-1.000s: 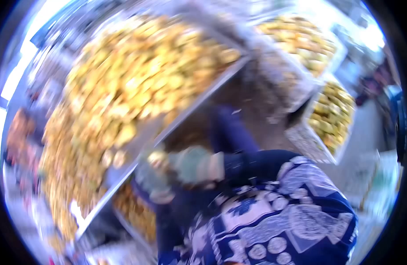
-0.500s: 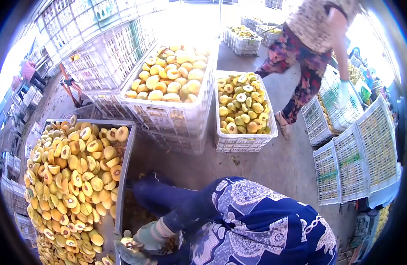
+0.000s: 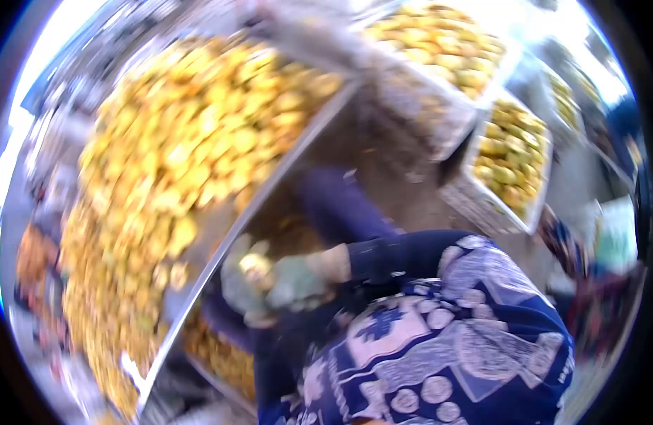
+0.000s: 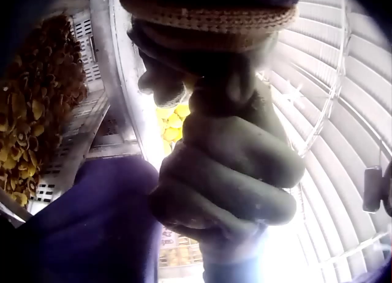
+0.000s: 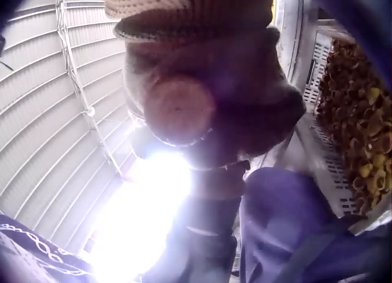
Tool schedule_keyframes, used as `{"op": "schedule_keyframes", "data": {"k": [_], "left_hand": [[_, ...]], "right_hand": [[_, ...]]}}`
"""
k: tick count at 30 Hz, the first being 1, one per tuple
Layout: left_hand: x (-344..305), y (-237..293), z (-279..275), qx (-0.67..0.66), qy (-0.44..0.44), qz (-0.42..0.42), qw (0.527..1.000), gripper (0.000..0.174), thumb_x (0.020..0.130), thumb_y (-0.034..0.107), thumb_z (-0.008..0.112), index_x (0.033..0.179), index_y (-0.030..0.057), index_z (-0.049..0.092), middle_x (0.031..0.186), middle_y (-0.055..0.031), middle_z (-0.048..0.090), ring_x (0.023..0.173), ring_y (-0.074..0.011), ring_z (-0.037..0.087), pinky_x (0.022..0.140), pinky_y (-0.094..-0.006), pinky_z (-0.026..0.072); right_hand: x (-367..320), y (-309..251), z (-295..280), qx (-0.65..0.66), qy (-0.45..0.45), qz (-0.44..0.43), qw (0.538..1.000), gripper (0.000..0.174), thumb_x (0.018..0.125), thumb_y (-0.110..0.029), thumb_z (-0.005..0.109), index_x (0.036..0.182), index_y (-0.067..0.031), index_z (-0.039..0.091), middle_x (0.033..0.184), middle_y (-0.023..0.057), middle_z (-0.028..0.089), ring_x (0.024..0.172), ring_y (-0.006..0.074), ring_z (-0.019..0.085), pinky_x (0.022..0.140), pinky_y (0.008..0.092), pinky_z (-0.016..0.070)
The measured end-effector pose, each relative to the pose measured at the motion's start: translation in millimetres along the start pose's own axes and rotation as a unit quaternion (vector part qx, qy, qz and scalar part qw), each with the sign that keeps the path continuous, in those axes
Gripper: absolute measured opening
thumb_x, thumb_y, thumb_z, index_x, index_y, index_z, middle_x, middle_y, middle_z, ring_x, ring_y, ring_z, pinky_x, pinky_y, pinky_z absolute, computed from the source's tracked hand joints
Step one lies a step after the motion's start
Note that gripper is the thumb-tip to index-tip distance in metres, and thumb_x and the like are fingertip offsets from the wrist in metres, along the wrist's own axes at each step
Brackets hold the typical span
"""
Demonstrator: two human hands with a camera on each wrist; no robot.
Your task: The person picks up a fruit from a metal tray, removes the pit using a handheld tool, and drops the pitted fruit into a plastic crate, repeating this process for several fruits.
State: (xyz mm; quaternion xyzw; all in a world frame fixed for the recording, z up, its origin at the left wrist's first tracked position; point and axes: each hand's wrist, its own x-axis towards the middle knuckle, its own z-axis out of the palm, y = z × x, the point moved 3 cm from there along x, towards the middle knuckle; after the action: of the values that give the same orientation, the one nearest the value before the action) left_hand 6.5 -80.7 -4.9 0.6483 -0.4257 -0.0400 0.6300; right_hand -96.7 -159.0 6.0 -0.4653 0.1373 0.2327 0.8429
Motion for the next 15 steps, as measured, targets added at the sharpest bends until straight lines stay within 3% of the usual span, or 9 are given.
{"op": "schedule_keyframes", "data": {"k": [1,3,5,7,9,11,13,14,15], "left_hand": [[-1.0,-7.3,-9.0,0.042,-0.039,-0.013,0.998,0.041,0.093,0.028,0.047,0.117,-0.0054,0.055,0.098,-0.0196,0.067,0.078,-0.0255,0.066,0.070,-0.0296,0.0532],[-6.7,-29.7,-15.8,-0.100,0.027,-0.175,0.979,0.053,0.096,0.040,0.047,0.124,-0.0053,0.051,0.110,-0.0232,0.061,0.080,-0.0274,0.066,0.067,-0.0329,0.0553],[-13.5,-26.0,-24.4,-0.287,0.071,-0.275,0.915,0.052,0.097,0.041,0.048,0.125,-0.0025,0.051,0.104,-0.0210,0.064,0.068,-0.0238,0.065,0.059,-0.0285,0.0547],[-11.1,-9.5,-25.2,-0.304,0.078,-0.264,0.912,0.053,0.095,0.044,0.049,0.124,0.0003,0.052,0.099,-0.0193,0.066,0.058,-0.0206,0.062,0.052,-0.0265,0.0526],[-12.0,-1.6,-31.4,-0.290,0.154,-0.269,0.905,0.037,0.097,0.027,0.049,0.116,-0.0033,0.059,0.089,-0.0158,0.067,0.057,-0.0142,0.058,0.050,-0.0247,0.0485],[-14.3,3.7,-36.6,-0.260,0.181,-0.267,0.910,0.036,0.095,0.025,0.051,0.117,-0.0023,0.059,0.088,-0.0146,0.067,0.056,-0.0127,0.057,0.050,-0.0224,0.0462],[-10.2,6.3,-45.5,-0.203,0.231,-0.280,0.910,0.031,0.093,0.022,0.054,0.113,-0.0014,0.061,0.085,-0.0130,0.067,0.056,-0.0109,0.057,0.051,-0.0206,0.0441],[-8.1,11.9,-48.3,-0.211,0.268,-0.253,0.905,0.027,0.091,0.020,0.058,0.107,-0.0007,0.064,0.083,-0.0108,0.067,0.055,-0.0107,0.057,0.051,-0.0198,0.0433],[-8.6,11.2,-54.2,-0.209,0.276,-0.250,0.904,0.027,0.091,0.020,0.058,0.107,-0.0007,0.064,0.083,-0.0108,0.067,0.055,-0.0107,0.057,0.051,-0.0198,0.0433]], "right_hand": [[5.6,2.2,0.5,0.058,-0.007,0.014,0.998,0.017,0.083,-0.023,0.062,0.070,-0.0138,0.056,0.055,-0.0007,0.051,0.039,0.0077,0.045,0.033,0.0227,0.0347],[0.6,-10.3,6.5,0.002,0.005,0.077,0.997,0.019,0.083,-0.023,0.061,0.069,-0.0125,0.054,0.053,-0.0020,0.049,0.036,0.0083,0.044,0.031,0.0232,0.0334],[10.7,-9.3,14.0,0.056,-0.048,0.038,0.997,0.022,0.085,-0.024,0.059,0.068,-0.0119,0.052,0.051,-0.0034,0.047,0.035,0.0080,0.043,0.030,0.0233,0.0325],[13.7,-9.2,20.7,0.102,-0.077,0.055,0.990,0.024,0.088,-0.024,0.057,0.068,-0.0119,0.052,0.050,-0.0037,0.047,0.035,0.0072,0.042,0.030,0.0225,0.0316],[25.7,-0.1,25.5,0.186,-0.164,0.033,0.968,0.026,0.091,-0.024,0.055,0.068,-0.0118,0.052,0.050,-0.0039,0.047,0.034,0.0064,0.042,0.030,0.0208,0.0319],[37.0,12.1,29.5,0.201,-0.169,0.044,0.964,0.033,0.096,-0.024,0.048,0.066,-0.0122,0.050,0.049,-0.0037,0.047,0.034,0.0060,0.042,0.031,0.0194,0.0324],[51.4,20.2,35.1,0.326,-0.315,0.019,0.891,0.034,0.099,-0.026,0.043,0.071,-0.0092,0.054,0.049,-0.0038,0.047,0.034,0.0056,0.043,0.031,0.0190,0.0329],[55.6,22.1,43.1,0.385,-0.310,0.055,0.868,0.032,0.100,-0.027,0.039,0.084,-0.0052,0.056,0.049,-0.0055,0.044,0.032,0.0051,0.039,0.030,0.0198,0.0307],[58.3,20.9,48.7,0.381,-0.314,0.062,0.867,0.032,0.100,-0.027,0.039,0.084,-0.0052,0.056,0.049,-0.0055,0.044,0.032,0.0051,0.039,0.030,0.0198,0.0307]]}}
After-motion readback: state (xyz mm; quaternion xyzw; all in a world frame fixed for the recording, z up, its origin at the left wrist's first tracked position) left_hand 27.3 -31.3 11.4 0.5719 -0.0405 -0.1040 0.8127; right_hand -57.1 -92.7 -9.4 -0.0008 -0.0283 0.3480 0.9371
